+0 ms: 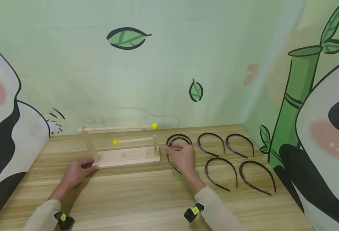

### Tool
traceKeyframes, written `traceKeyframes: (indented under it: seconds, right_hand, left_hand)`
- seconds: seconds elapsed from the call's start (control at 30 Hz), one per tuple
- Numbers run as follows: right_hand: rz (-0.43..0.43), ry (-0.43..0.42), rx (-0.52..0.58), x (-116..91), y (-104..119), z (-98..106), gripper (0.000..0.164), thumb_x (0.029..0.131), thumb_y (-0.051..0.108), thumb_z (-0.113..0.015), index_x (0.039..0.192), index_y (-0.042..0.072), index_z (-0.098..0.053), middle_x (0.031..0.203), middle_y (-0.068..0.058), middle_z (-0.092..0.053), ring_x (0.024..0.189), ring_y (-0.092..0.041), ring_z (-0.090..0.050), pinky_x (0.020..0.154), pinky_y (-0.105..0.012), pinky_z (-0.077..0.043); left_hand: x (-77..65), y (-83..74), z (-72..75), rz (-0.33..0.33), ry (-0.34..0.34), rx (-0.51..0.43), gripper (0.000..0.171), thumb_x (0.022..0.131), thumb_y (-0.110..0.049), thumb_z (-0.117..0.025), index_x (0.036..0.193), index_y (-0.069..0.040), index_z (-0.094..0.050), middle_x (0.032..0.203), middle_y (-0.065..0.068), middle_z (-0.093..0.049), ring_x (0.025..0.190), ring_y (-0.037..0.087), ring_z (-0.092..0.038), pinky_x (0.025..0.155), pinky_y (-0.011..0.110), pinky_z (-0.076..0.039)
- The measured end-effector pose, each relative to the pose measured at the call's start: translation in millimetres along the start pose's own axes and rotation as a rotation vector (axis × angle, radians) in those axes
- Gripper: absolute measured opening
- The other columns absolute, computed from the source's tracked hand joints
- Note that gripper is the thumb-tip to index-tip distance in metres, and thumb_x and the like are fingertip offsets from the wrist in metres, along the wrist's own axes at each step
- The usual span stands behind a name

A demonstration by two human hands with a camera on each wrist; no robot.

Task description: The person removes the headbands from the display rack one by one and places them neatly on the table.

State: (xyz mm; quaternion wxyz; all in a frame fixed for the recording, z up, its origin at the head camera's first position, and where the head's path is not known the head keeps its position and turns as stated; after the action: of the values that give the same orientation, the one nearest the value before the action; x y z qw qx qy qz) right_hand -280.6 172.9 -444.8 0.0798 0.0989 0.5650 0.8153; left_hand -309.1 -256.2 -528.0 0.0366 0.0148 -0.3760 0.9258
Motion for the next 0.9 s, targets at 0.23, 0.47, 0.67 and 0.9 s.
traceKeyframes:
  seconds: [0.23,0.47,0.67,0.9]
  right_hand:
    - [-0.030,-0.001,-0.015,-7,-16,-3,0.029,0.083,0.029,-0.087,0.099,0.007,-0.078,0.091,-0.007,-0.078,0.086,-0.021,-0.074,0.076,-0.036,-0.060]
    - [-0.081,-0.014,0.001,-12,-32,-6,0.028,0.082,0.027,-0.088,0.096,0.005,-0.078,0.088,-0.008,-0.078,0.080,-0.020,-0.074,0.070,-0.032,-0.059]
    - [-0.098,-0.013,0.003,-13,-42,-7,0.030,0.082,0.030,-0.088,0.096,0.005,-0.078,0.090,-0.008,-0.078,0.083,-0.020,-0.073,0.073,-0.035,-0.059]
    - [-0.114,-0.018,-0.001,-15,-49,-9,0.025,0.082,0.026,-0.087,0.093,0.005,-0.078,0.087,-0.007,-0.078,0.079,-0.019,-0.072,0.069,-0.031,-0.058]
  left_hand:
    - [0.3,-0.9,-0.7,-0.020,-0.007,0.015,0.046,0.094,-0.023,-0.077,0.128,0.006,-0.067,0.125,0.024,-0.069,0.112,0.031,-0.067,0.093,0.052,-0.054]
    - [0.9,0.7,-0.7,-0.009,-0.004,0.010,0.046,0.094,-0.023,-0.076,0.129,0.006,-0.067,0.126,0.024,-0.069,0.114,0.031,-0.066,0.095,0.053,-0.053]
    - [0.6,2.0,-1.7,0.000,0.002,0.006,0.048,0.095,-0.025,-0.076,0.131,0.005,-0.065,0.128,0.024,-0.068,0.117,0.034,-0.065,0.097,0.054,-0.052]
    - [0.2,1.4,-1.3,0.000,0.001,0.002,0.048,0.095,-0.025,-0.076,0.130,0.005,-0.066,0.128,0.024,-0.068,0.116,0.033,-0.065,0.097,0.054,-0.052]
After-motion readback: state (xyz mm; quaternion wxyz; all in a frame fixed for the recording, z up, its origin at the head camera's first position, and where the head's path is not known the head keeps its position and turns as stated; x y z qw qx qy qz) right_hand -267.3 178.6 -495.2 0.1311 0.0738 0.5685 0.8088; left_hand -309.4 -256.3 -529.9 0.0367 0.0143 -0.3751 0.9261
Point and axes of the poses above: each hand's wrist, its own x-axis towards the middle knuckle, its own z-axis out of the back of the hand, y = z × x, the point moved 6 cm from there along x, towards the middle knuckle
